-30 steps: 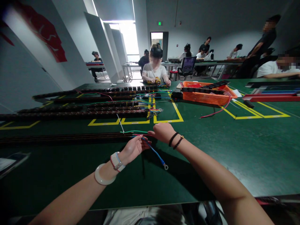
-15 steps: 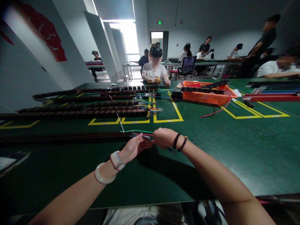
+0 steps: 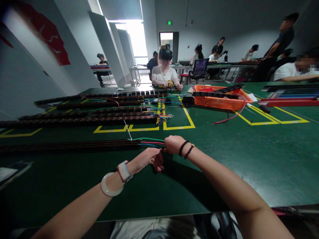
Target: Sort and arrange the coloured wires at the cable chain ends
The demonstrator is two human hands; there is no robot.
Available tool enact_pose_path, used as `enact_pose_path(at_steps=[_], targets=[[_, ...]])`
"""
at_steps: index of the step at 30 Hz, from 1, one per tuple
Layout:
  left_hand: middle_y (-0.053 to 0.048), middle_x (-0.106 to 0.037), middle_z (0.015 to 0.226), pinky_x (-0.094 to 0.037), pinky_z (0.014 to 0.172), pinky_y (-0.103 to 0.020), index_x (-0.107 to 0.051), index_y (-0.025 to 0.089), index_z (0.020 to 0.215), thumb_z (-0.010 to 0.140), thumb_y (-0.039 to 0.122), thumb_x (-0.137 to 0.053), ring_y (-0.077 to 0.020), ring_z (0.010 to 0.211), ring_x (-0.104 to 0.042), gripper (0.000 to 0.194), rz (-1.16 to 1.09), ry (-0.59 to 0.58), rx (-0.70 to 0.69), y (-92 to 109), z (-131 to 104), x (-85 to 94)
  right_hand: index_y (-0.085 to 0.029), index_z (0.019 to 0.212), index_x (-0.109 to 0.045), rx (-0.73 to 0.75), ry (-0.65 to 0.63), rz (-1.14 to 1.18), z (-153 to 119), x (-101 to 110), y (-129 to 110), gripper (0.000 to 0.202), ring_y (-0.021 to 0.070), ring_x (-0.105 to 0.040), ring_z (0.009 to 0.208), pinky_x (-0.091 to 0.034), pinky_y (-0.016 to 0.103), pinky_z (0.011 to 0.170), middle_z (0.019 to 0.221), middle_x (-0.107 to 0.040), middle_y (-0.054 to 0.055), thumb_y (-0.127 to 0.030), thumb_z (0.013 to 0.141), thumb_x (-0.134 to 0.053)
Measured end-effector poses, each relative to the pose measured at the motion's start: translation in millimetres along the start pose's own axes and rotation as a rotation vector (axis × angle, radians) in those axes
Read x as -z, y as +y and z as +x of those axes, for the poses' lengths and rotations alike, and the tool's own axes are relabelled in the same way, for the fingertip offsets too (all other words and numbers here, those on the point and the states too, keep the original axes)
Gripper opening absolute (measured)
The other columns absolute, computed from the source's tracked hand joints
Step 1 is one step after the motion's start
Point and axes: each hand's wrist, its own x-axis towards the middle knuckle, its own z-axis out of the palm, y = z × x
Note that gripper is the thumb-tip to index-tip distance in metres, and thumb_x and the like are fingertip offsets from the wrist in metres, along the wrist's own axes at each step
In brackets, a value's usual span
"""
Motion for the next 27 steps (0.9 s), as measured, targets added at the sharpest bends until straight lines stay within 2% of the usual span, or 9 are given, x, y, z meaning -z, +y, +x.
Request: enact_pose_path(at_steps=[4,8,10,15,18,20,22,27], targets=[[-0.015,-0.068,0.063,-0.048,0.049,-0.027,-0.059,0.01,0.067,0.08,0.058,-0.048,-0.0191,0.051,-0.064,0.05,0.004,-0.014,0.019,0,1,0.5,-0.012,0.069,-0.069,-0.033,-0.14,0.147,-3,4,1,0.033,0.0102,-0.055,0.042,-0.035,0.019,0.044,0.056,-0.065,0.006,-0.033,0.087,-0.05],[-0.016,-0.069,0.067,-0.048,0.051,-0.028,-0.058,0.011,0.068,0.079,0.059,-0.049,-0.0192,0.052,-0.064,0.05,0.024,-0.035,0.01,1,1,1.1,-0.012,0.063,-0.067,-0.02,-0.11,0.191,-6,11,15,0.04,0.0085,-0.053,0.04,-0.035,0.018,0.045,0.052,-0.063,0.004,-0.042,0.085,-0.052],[-0.017,-0.069,0.068,-0.048,0.052,-0.027,-0.058,0.011,0.069,0.079,0.06,-0.049,-0.0194,0.054,-0.065,0.051,0.042,-0.051,0.006,1,1,2.5,-0.014,0.066,-0.068,-0.058,-0.017,0.208,-5,14,24,0.04,0.0084,-0.053,0.042,-0.036,0.018,0.047,0.053,-0.064,0.003,-0.045,0.085,-0.051],[-0.015,-0.069,0.07,-0.05,0.056,-0.028,-0.059,0.012,0.073,0.083,0.059,-0.044,-0.0199,0.059,-0.066,0.05,0.065,-0.097,-0.014,-1,1,6.8,-0.018,0.084,-0.069,-0.11,0.455,0.34,14,8,42,0.026,0.0106,-0.057,0.059,-0.036,0.02,0.054,0.07,-0.067,0.003,-0.04,0.082,-0.056],[-0.015,-0.069,0.07,-0.05,0.056,-0.028,-0.06,0.012,0.071,0.082,0.059,-0.045,-0.0197,0.059,-0.066,0.051,0.063,-0.094,-0.006,-1,1,7.1,-0.015,0.086,-0.068,-0.053,0.579,0.561,34,-6,48,0.03,0.0114,-0.056,0.064,-0.037,0.02,0.057,0.075,-0.066,0.004,-0.042,0.08,-0.057],[-0.016,-0.069,0.07,-0.05,0.056,-0.028,-0.06,0.011,0.07,0.081,0.059,-0.046,-0.0197,0.058,-0.066,0.051,0.058,-0.09,0.001,-1,1,6.3,-0.013,0.089,-0.068,0.009,0.569,0.687,46,-17,50,0.036,0.0114,-0.053,0.065,-0.038,0.021,0.058,0.074,-0.064,0.003,-0.046,0.079,-0.056],[-0.016,-0.069,0.069,-0.05,0.055,-0.028,-0.06,0.011,0.069,0.081,0.059,-0.047,-0.0196,0.057,-0.066,0.051,0.055,-0.09,0.001,0,1,5.2,-0.012,0.093,-0.067,0.08,0.499,0.779,55,-28,50,0.04,0.0114,-0.053,0.066,-0.039,0.021,0.059,0.076,-0.064,0.003,-0.048,0.079,-0.056],[-0.015,-0.069,0.069,-0.05,0.055,-0.028,-0.061,0.011,0.069,0.082,0.058,-0.046,-0.0191,0.056,-0.065,0.051,0.072,-0.087,0.008,3,0,3.9,-0.013,0.099,-0.066,0.115,0.303,0.808,63,-43,42,0.047,0.0111,-0.053,0.066,-0.039,0.021,0.059,0.083,-0.066,0.004,-0.053,0.081,-0.052]])
